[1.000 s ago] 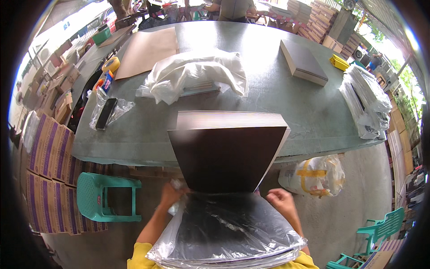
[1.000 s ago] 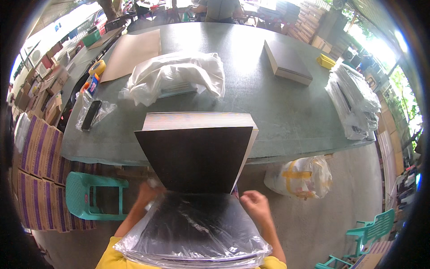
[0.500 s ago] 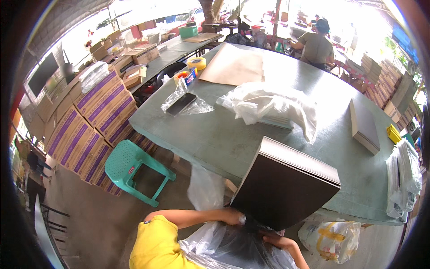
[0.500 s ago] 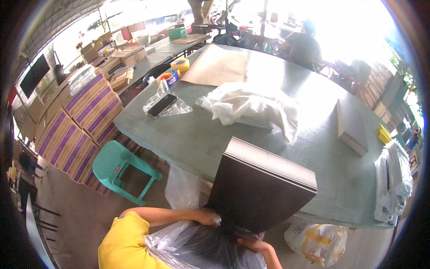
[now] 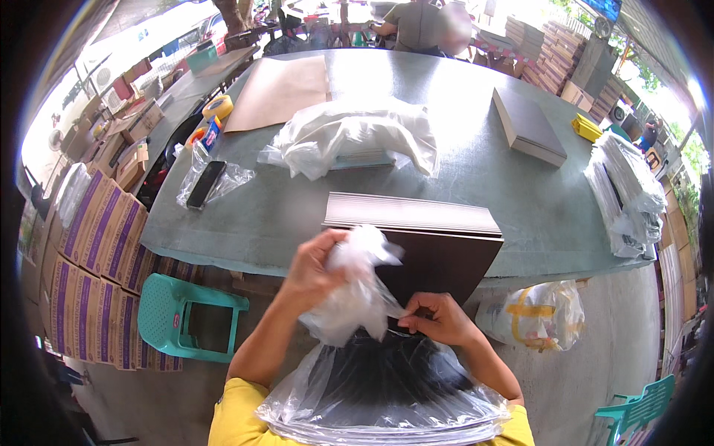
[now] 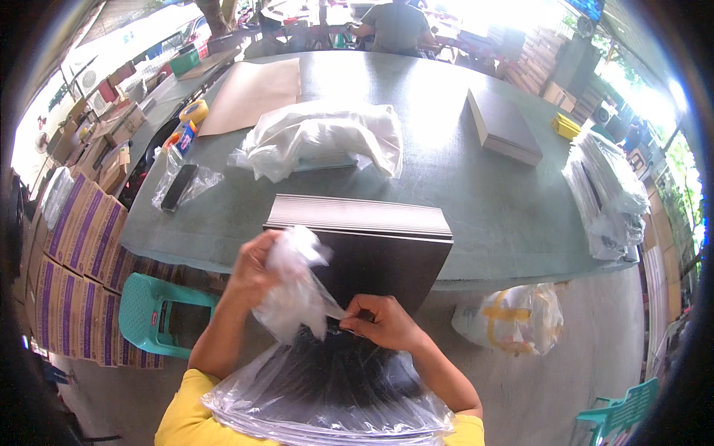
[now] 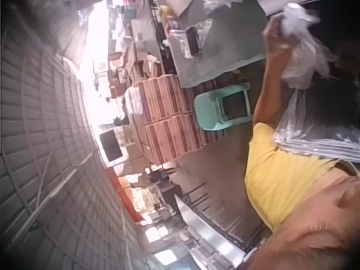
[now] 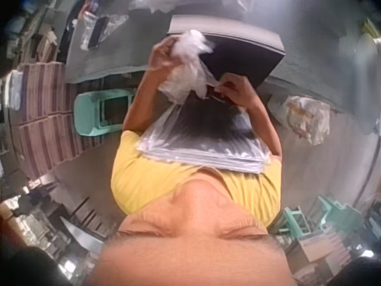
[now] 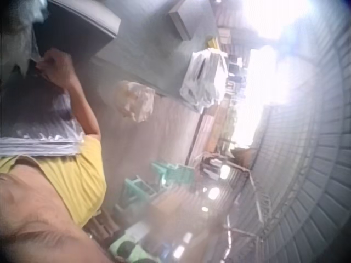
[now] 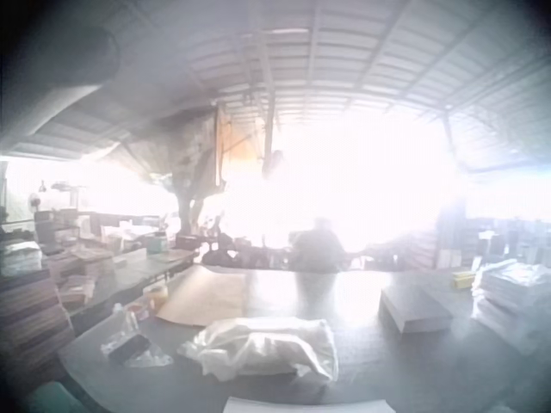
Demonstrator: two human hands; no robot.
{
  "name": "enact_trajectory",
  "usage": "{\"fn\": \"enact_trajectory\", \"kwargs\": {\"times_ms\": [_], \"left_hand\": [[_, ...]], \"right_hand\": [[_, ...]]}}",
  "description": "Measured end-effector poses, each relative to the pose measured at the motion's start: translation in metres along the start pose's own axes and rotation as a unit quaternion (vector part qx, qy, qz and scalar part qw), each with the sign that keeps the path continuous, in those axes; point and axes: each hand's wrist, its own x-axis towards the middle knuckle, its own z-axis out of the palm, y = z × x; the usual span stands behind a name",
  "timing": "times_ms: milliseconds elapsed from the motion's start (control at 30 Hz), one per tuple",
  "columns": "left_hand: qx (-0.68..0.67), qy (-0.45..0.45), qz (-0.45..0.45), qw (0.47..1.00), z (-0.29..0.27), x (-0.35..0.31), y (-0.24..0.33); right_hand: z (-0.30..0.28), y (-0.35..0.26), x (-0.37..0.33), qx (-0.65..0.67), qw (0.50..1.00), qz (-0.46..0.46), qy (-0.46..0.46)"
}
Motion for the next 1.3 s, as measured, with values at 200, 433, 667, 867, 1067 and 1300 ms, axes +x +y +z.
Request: {"fn": "enact_trajectory", "kwargs": {"times_ms": [200, 433, 667, 867, 1067, 1300], "left_hand": [[0.123, -0.066, 0.070, 0.988, 0.013, -0.003, 0.007], [0.216, -0.126, 0.027, 0.968, 0.037, -0.021, -0.053], [0.248, -0.078, 0.093, 0.961, 0.025, -0.040, -0.019], [0.241, -0.005, 0.119, 0.963, 0.023, -0.043, -0.013], [-0.011, 0.137, -0.016, 0.990, -0.002, -0.032, 0.006], [0.071, 0.007, 0.028, 0.997, 0.004, -0.032, -0.002]], "right_hand": [[-0.004, -0.003, 0.001, 0.032, 0.998, -0.033, -0.043], [0.039, 0.004, 0.021, 0.072, 0.997, -0.035, -0.014], [0.033, -0.017, 0.019, 0.078, 0.979, 0.029, 0.184], [0.046, -0.026, 0.017, -0.143, 0.926, -0.240, 0.254], [0.018, -0.005, 0.009, -0.076, 0.988, 0.046, -0.124], [0.011, -0.026, 0.013, 0.229, 0.966, 0.091, -0.077]]}}
